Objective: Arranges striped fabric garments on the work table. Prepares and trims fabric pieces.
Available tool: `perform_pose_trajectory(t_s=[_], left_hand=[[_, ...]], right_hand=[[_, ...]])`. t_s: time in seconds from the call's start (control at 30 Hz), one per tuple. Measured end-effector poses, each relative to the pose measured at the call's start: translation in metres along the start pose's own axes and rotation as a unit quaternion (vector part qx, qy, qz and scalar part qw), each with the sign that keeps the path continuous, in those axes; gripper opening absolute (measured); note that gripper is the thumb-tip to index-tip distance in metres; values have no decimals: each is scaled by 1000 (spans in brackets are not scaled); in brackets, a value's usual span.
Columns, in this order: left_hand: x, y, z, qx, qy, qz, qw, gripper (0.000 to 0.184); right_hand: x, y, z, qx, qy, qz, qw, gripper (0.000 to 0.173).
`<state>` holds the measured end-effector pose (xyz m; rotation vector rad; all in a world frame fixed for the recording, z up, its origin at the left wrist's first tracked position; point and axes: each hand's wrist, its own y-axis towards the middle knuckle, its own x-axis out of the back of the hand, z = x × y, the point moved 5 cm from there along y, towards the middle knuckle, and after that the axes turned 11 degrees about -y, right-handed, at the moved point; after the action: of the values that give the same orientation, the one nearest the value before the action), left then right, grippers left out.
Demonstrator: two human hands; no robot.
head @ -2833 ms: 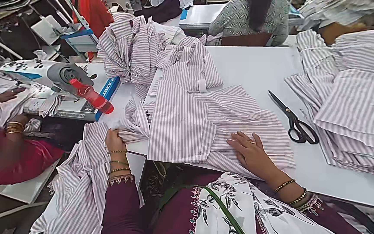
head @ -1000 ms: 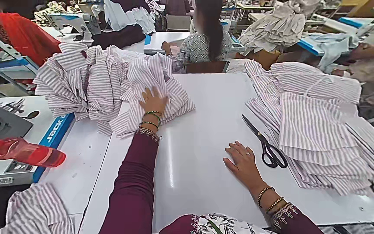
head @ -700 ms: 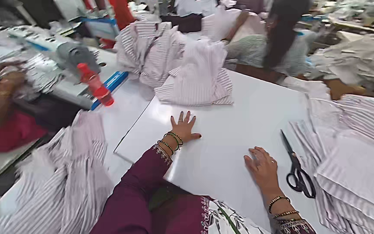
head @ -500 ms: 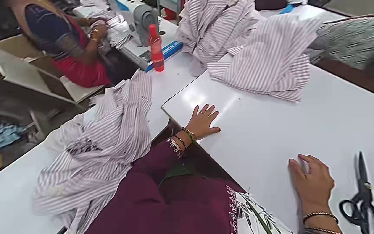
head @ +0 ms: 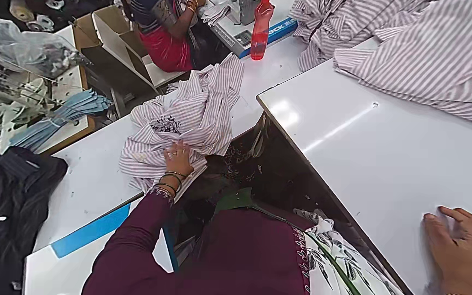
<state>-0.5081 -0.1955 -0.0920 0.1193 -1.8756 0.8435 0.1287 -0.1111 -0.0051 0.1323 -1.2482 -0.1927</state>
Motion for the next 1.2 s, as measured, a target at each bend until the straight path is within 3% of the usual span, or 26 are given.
perform_pose_trajectory(t_s=[0.13,0.2,0.27,0.3,0.5,0.57,0.63,0.73,0.8,0.87,0.93,0.97,1.03,1.1,1.2], left_hand=[[12,-20,70,67,72,30,995,92],[10,-24,96,60,82,16,995,71],[15,-26,108,36,55,-43,997,40],[22,-28,107,27,35,-74,996,32],[107,-72,49,-79,-100,-260,957,40],[138,-101,13,-180,-163,-305,921,40],[150,-138,-39,-390,-295,-250,836,37],[125,-206,-145,-647,-429,83,624,37],[90,-250,-218,-715,-434,254,486,41],[56,-291,-281,-722,-442,365,387,40],[31,-319,-320,-715,-441,424,339,35],[24,-326,-331,-730,-430,413,334,36],[14,-319,-340,-779,-371,351,365,37],[-10,-292,-345,-787,-264,342,440,33],[-76,-254,-345,-709,-91,369,594,26]], right_hand=[[-1,-4,-1,11,20,10,1000,48],[-1,-4,0,15,27,17,999,47],[-1,-8,1,24,35,24,999,47],[-2,-12,1,29,38,24,999,49],[0,-40,-1,40,56,31,997,53],[4,-52,2,36,106,32,993,50],[15,-68,12,2,199,22,980,48],[35,-86,48,61,370,43,926,49],[57,-102,88,169,397,60,900,60],[86,-118,127,272,395,36,877,60],[122,-135,149,302,412,-22,859,28],[138,-143,147,295,427,-59,853,15],[155,-164,122,250,470,-123,838,16],[163,-195,86,195,478,-198,833,26],[173,-235,46,94,496,-315,803,24]])
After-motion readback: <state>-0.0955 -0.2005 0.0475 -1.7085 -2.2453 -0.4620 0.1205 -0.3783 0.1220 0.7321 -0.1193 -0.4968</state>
